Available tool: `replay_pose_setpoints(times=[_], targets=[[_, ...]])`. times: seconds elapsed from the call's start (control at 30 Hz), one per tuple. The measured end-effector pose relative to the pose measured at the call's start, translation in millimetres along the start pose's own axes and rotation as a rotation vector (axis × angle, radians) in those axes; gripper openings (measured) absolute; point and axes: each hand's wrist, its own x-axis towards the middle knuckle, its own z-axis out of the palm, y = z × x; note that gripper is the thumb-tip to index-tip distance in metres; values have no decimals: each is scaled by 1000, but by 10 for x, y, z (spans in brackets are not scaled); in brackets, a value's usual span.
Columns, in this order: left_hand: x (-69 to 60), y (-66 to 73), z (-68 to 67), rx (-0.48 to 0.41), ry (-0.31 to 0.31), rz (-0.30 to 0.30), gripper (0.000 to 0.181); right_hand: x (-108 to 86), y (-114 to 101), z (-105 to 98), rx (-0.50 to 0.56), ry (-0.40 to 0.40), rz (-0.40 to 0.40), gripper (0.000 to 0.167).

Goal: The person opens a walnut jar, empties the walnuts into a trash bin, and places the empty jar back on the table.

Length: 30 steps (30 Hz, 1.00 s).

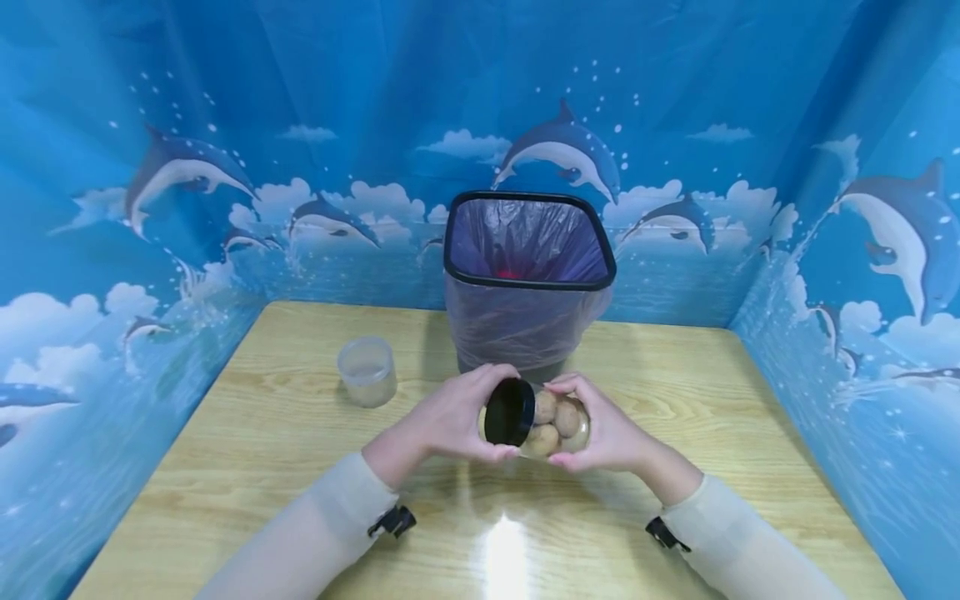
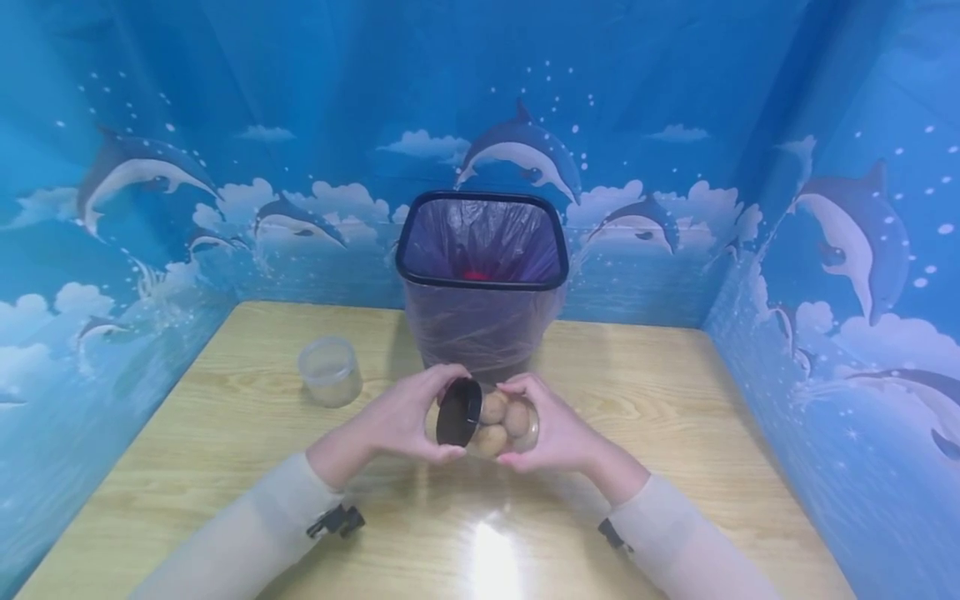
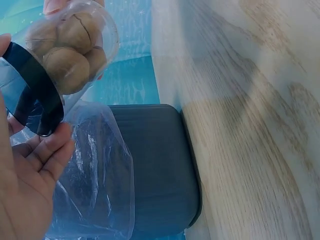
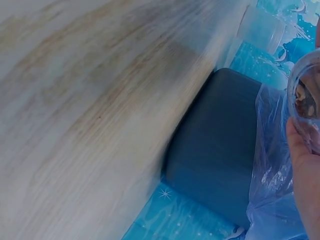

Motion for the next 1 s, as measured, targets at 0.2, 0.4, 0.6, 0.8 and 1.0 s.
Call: replay_pose_setpoints(times=[0.2, 0.4, 0.6, 0.8, 1.0], targets=[[9, 15, 14, -10, -25, -32, 83, -23, 20, 28, 25, 10, -8, 89], [9, 21, 57, -66, -21, -108, 81, -37, 47, 49, -41, 41, -28, 87], [-8, 38, 142, -212, 30, -339, 78, 35, 27, 11, -189, 90, -63, 83], [22, 86, 110, -201, 29, -386, 77, 52, 51, 17, -179, 108, -92, 87], [14, 102, 91, -185, -4, -404, 83, 63, -47, 25, -179, 133, -124, 83]])
